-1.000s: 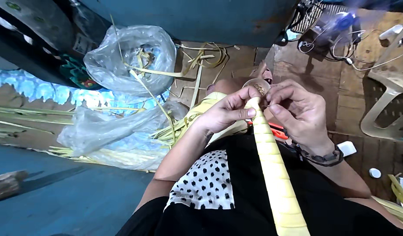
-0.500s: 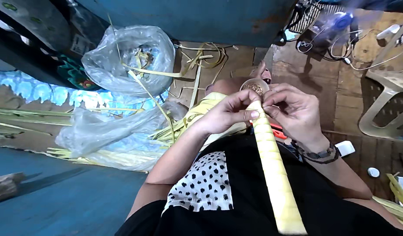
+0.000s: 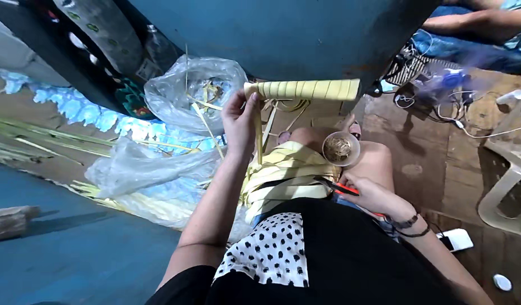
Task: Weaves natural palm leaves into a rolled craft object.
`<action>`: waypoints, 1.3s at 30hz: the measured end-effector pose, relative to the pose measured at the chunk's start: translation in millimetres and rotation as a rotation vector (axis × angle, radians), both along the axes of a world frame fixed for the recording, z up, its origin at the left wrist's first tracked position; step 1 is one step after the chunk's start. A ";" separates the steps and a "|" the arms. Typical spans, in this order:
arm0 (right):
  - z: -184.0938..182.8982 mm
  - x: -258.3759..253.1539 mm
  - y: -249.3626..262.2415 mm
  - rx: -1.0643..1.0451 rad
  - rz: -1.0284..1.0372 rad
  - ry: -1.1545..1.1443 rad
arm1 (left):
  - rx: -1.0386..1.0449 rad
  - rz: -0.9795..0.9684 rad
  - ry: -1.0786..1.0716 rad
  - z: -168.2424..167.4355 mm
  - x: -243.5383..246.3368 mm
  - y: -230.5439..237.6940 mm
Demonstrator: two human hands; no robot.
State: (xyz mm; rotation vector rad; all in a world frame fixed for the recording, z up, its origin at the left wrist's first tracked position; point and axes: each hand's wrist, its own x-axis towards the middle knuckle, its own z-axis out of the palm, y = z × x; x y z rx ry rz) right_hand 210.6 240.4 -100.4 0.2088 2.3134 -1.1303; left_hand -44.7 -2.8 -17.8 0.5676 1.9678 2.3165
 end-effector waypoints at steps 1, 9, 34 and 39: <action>4.6 -1.1 3.2 -0.022 -0.003 0.014 | 0.016 0.002 -0.056 -3.5 6.5 3.4; 42.9 -25.7 1.0 -0.114 -0.277 0.382 | -0.047 -0.395 -0.255 -2.8 50.2 28.0; 28.8 -8.5 -31.0 -0.103 -0.144 0.511 | -0.181 -0.265 -0.215 -8.5 51.2 20.0; 65.5 -27.2 -36.0 0.135 -0.261 1.029 | 0.094 -0.678 -0.029 15.2 108.9 55.4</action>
